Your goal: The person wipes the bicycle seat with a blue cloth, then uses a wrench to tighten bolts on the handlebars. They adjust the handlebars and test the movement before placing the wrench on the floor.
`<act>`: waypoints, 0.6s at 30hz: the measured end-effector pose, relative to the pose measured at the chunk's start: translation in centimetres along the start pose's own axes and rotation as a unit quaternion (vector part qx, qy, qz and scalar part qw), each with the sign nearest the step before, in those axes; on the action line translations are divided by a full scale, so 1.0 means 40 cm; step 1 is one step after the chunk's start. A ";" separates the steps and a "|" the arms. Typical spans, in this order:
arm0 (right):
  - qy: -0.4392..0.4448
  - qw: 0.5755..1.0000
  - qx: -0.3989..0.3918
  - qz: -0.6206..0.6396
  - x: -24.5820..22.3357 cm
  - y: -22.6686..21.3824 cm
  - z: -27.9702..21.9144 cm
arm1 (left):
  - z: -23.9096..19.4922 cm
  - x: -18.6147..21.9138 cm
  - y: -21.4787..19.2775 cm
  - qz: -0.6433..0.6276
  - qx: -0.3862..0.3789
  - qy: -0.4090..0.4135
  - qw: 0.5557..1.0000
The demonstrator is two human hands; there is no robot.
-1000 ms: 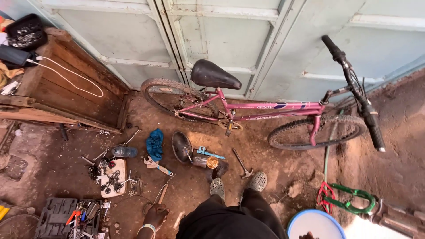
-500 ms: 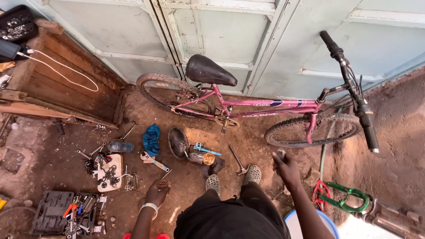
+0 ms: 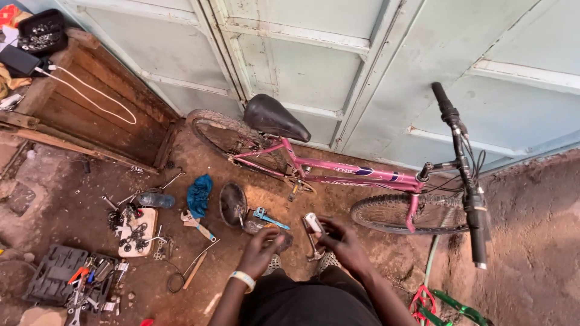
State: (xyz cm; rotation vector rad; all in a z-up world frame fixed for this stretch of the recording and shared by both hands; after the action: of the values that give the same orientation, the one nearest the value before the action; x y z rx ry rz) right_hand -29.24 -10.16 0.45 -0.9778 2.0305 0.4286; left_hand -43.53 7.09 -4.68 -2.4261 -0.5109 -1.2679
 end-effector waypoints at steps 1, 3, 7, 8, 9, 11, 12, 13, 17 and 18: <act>0.001 1.000 0.004 0.001 0.010 -0.008 0.010 | 0.011 0.049 0.040 0.001 -0.004 0.000 1.000; -0.087 0.993 -0.063 0.044 -0.009 0.003 0.017 | 0.021 0.178 0.180 -0.119 -0.121 0.057 0.984; -0.163 0.980 -0.111 0.030 -0.092 -0.038 -0.032 | 0.065 0.192 0.276 -0.161 -0.081 -0.005 0.984; -0.155 0.979 -0.133 0.015 -0.110 -0.046 -0.051 | 0.083 0.186 0.284 -0.214 -0.063 0.014 0.975; -0.145 0.977 -0.157 0.001 -0.126 -0.048 -0.073 | 0.093 0.174 0.286 -0.266 -0.043 0.031 0.963; -0.139 0.984 -0.088 -0.066 -0.178 -0.131 -0.118 | 0.088 0.172 0.296 -0.326 -0.003 0.015 0.945; -0.132 0.982 -0.024 -0.136 -0.206 -0.184 -0.138 | 0.086 0.163 0.288 -0.385 0.042 0.003 0.922; -0.133 0.981 -0.022 -0.136 -0.201 -0.227 -0.146 | 0.086 0.166 0.291 -0.386 0.040 0.003 0.922; -0.145 0.840 0.372 -0.367 -0.157 -0.604 -0.198 | 0.082 0.091 0.230 -0.437 0.151 -0.060 0.885; -0.132 0.758 0.470 -0.432 -0.129 -0.695 -0.220 | 0.081 0.064 0.206 -0.452 0.184 -0.073 0.870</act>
State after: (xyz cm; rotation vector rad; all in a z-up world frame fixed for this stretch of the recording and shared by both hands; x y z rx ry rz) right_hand -10.73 -30.68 11.12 -0.9621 1.0557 -0.8465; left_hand -36.03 1.80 -5.45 -1.9678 -1.8969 -1.1073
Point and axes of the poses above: each hand's wrist, its own z-axis towards the middle knuckle, its own y-axis out of the palm, x = y × z, the point moved 10 cm from there along z, towards the middle knuckle, and after that the axes turned 6 degrees about -z, right-handed, at the moved point
